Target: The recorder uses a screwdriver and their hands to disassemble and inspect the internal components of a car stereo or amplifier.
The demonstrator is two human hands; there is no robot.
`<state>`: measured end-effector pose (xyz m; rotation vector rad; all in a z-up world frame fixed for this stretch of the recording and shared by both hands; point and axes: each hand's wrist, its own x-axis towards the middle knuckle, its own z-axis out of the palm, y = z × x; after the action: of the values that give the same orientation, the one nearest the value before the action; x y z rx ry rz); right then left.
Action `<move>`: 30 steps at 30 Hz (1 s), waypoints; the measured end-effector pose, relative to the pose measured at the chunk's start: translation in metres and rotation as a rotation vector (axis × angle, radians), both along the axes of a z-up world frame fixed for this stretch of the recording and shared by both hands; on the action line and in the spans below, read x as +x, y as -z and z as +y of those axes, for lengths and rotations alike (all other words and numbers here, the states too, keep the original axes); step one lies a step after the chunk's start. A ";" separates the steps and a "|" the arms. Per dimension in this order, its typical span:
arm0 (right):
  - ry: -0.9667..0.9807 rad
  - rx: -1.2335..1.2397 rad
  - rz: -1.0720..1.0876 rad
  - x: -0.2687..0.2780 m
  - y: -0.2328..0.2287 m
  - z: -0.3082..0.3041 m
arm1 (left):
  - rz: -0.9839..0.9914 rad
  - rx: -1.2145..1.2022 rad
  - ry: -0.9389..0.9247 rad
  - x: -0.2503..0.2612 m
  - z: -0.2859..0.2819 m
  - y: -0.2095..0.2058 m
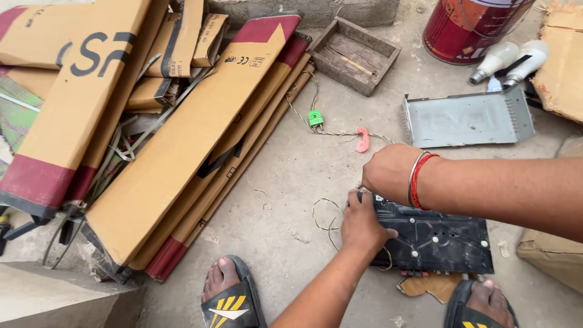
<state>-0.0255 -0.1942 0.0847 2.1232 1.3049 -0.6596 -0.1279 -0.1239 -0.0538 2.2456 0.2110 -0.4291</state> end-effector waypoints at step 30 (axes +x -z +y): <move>0.154 0.097 0.011 -0.001 -0.009 -0.023 | 0.155 0.481 0.340 0.049 0.000 -0.027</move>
<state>-0.0267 -0.2173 0.0933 2.3196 1.2095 -0.6841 -0.0790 -0.1239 -0.0268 2.7336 0.0063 -0.8051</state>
